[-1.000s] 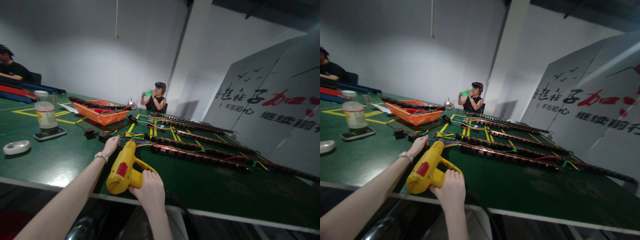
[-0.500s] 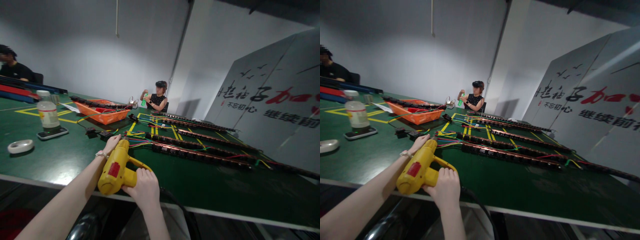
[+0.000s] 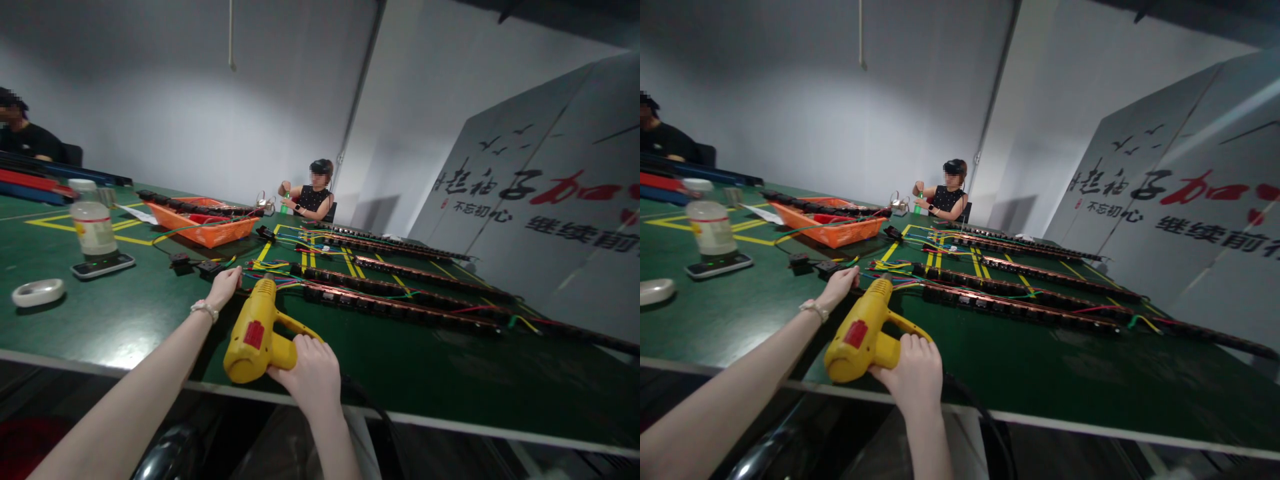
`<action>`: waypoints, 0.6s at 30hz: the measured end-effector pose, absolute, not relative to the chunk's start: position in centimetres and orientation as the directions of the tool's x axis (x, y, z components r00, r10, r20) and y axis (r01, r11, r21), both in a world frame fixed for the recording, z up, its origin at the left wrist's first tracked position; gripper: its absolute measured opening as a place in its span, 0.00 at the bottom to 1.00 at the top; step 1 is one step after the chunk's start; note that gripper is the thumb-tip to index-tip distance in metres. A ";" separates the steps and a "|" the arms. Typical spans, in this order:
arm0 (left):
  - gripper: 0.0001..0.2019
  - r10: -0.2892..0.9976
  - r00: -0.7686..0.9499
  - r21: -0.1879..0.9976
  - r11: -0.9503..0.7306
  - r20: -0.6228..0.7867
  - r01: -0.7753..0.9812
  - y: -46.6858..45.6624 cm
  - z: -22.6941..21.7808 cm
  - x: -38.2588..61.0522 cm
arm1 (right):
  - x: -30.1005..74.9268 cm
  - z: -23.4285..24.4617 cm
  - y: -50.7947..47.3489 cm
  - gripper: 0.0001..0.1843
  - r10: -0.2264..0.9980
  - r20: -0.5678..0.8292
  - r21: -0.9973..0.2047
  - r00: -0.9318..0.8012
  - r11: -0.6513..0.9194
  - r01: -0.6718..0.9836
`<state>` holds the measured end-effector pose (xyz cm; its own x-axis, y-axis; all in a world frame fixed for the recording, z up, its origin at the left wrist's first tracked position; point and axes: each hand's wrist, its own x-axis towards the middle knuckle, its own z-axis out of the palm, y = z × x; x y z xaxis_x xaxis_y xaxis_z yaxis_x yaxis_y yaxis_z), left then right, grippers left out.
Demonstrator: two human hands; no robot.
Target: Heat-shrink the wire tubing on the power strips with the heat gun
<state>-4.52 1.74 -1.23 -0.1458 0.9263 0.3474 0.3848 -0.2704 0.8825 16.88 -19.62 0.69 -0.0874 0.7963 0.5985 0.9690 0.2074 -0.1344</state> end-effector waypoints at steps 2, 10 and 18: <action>0.23 0.926 -0.143 0.883 -0.274 0.350 0.382 1.8 -1.3 -4.6 | 17.7 0.8 -19.7 0.24 0.802 0.593 -0.125 -0.074 0.182 0.975; 0.23 0.925 -0.148 0.852 -0.249 0.351 0.461 0.6 -0.2 -4.4 | 20.4 1.1 -20.1 0.22 0.822 0.569 -0.086 -0.018 0.082 0.993; 0.23 0.935 -0.138 0.816 -0.204 0.326 0.541 0.1 0.2 -4.3 | 20.6 1.0 -20.2 0.22 0.830 0.557 -0.074 -0.033 0.089 0.993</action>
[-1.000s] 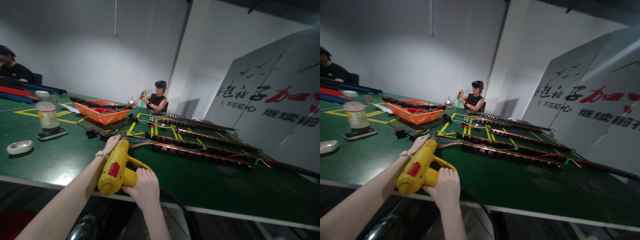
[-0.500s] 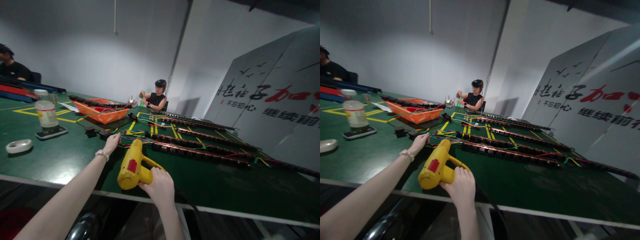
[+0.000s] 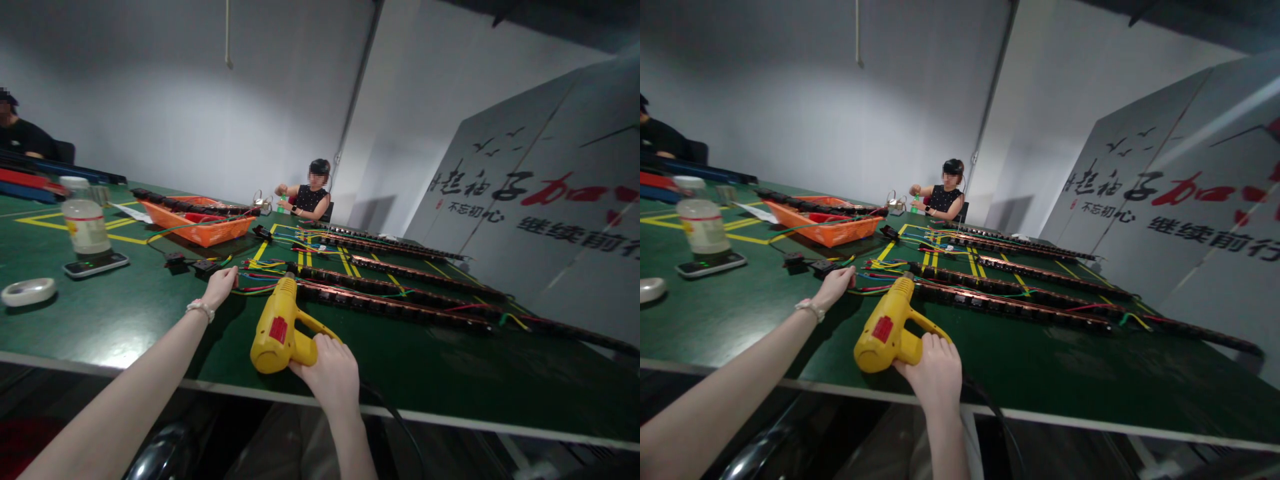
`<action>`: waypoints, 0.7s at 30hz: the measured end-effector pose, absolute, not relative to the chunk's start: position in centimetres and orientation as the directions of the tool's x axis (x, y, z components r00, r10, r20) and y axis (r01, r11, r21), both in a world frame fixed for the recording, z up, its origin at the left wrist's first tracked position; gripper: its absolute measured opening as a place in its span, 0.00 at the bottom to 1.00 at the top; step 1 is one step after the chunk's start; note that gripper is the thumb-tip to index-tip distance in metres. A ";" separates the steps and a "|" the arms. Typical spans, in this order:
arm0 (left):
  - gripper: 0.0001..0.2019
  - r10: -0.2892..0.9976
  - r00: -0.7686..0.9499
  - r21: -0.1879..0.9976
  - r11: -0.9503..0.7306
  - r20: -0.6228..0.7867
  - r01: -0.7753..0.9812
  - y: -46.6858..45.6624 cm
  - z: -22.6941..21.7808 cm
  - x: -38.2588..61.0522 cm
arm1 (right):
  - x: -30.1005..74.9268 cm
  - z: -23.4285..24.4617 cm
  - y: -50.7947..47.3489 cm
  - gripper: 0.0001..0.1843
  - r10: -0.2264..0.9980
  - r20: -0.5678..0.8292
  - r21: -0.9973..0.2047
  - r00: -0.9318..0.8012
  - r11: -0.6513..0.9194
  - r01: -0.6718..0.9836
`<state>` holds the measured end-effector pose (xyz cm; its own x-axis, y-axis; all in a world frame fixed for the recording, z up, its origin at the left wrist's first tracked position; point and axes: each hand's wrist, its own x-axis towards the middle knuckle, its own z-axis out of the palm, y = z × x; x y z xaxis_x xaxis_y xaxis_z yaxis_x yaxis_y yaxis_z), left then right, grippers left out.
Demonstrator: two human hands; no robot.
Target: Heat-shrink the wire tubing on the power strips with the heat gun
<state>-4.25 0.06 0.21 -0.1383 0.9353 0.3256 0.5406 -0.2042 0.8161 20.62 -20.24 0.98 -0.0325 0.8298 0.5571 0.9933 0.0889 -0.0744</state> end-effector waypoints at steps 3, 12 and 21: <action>0.23 0.935 -0.136 0.808 -0.202 0.327 0.553 0.0 0.3 -4.3 | 20.6 1.0 -20.2 0.21 0.829 0.558 -0.070 -0.039 0.094 0.993; 0.23 0.936 -0.130 0.812 -0.207 0.326 0.545 -0.2 0.3 -4.0 | 19.3 0.7 -20.3 0.22 0.817 0.575 -0.085 -0.037 0.105 0.991; 0.23 0.939 -0.072 0.817 -0.253 0.336 0.518 -0.4 0.4 -4.1 | 14.8 0.1 -19.4 0.27 0.813 0.578 -0.140 -0.076 0.190 0.972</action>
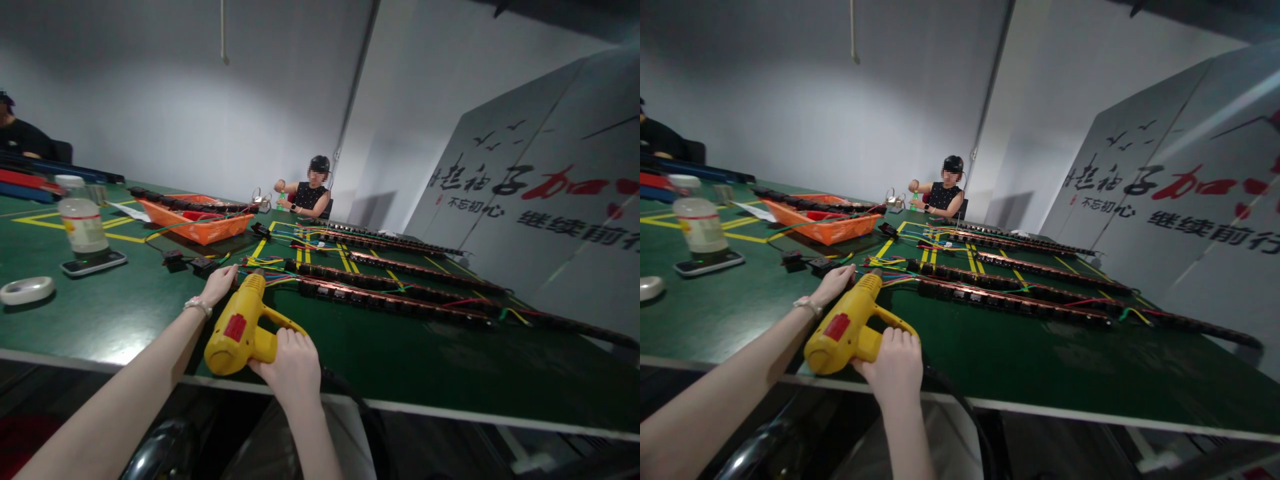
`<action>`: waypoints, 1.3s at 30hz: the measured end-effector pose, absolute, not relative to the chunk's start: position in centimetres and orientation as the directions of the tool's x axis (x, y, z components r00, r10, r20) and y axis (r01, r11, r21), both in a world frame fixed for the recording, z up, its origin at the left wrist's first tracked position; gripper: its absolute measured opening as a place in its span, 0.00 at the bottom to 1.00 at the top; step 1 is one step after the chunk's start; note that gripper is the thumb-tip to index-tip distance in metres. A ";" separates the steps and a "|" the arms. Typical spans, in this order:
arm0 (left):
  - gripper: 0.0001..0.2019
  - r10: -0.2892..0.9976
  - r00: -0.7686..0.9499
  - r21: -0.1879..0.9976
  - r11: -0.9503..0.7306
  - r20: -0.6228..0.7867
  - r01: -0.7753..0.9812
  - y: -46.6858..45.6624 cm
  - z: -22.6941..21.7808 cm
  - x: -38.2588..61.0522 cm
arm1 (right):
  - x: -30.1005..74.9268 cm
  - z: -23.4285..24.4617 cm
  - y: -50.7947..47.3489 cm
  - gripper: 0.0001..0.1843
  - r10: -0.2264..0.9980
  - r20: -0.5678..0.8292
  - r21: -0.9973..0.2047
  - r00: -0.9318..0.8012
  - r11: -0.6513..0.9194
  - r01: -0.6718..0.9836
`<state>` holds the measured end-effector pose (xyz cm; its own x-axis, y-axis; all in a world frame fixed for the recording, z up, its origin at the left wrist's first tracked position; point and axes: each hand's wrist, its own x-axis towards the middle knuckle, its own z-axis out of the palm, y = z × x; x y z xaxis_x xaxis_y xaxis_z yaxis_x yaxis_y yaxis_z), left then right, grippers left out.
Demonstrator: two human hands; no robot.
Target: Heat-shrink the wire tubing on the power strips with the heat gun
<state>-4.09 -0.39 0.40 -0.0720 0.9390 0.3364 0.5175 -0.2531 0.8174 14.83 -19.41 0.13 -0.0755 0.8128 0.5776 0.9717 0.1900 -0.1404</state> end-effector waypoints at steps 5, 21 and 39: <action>0.20 0.950 -0.105 0.891 -0.232 0.293 0.391 -0.9 1.0 -3.9 | 13.1 0.1 -19.2 0.28 0.830 0.543 -0.139 -0.127 0.238 0.961; 0.19 0.960 -0.138 0.892 -0.167 0.245 0.420 -1.3 1.6 -3.7 | 13.5 0.2 -19.2 0.31 0.808 0.577 -0.153 -0.118 0.248 0.957; 0.24 0.929 -0.047 0.802 -0.290 0.367 0.523 -0.3 0.0 -4.4 | 20.7 1.7 -19.5 0.23 0.836 0.549 -0.082 -0.006 0.060 0.995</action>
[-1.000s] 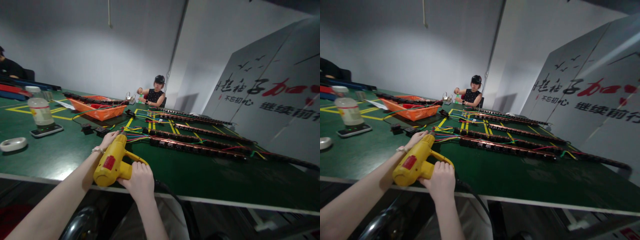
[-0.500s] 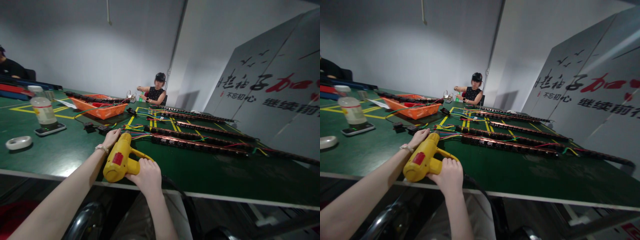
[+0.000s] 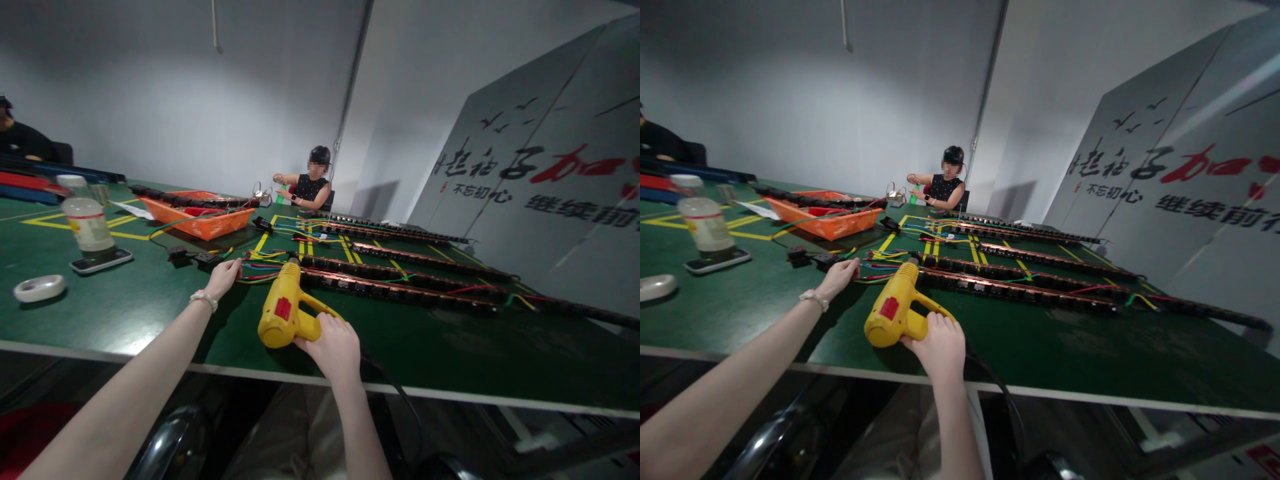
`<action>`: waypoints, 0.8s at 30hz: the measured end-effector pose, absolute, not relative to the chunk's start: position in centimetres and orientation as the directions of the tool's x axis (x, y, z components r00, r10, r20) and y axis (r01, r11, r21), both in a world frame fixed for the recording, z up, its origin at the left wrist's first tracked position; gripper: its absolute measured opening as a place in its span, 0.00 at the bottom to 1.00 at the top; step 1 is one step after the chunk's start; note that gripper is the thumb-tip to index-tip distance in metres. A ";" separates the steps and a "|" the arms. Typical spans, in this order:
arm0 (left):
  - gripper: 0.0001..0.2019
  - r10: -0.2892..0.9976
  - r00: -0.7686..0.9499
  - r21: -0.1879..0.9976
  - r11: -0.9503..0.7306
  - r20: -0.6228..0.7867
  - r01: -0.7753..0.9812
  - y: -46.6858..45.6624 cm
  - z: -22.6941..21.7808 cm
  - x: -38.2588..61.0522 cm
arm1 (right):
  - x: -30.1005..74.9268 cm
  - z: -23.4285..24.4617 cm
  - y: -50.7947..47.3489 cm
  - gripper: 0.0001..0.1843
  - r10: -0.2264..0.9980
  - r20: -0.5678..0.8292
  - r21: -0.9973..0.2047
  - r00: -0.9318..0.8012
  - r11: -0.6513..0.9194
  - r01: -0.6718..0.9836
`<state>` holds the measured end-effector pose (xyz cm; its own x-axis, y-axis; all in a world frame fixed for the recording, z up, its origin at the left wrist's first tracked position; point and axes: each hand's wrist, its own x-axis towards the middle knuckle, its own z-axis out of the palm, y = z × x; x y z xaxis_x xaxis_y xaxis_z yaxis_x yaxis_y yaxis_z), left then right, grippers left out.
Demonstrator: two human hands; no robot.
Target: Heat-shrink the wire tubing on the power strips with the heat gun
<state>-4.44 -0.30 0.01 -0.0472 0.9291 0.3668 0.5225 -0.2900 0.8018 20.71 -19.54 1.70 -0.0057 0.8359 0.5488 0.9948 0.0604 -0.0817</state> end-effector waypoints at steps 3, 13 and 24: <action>0.24 0.939 -0.059 0.783 -0.246 0.338 0.571 -0.2 0.0 -4.4 | 20.8 1.7 -19.6 0.23 0.831 0.557 -0.080 -0.004 0.059 0.995; 0.20 0.932 -0.068 0.674 -0.207 0.357 0.709 -0.1 -0.3 -4.2 | 20.8 1.4 -19.6 0.22 0.810 0.586 -0.103 0.016 0.054 0.993; 0.17 0.817 -0.152 0.726 -0.390 0.557 0.566 -5.1 1.7 -5.8 | 21.5 1.1 -19.2 0.19 0.794 0.603 -0.048 -0.080 0.135 0.990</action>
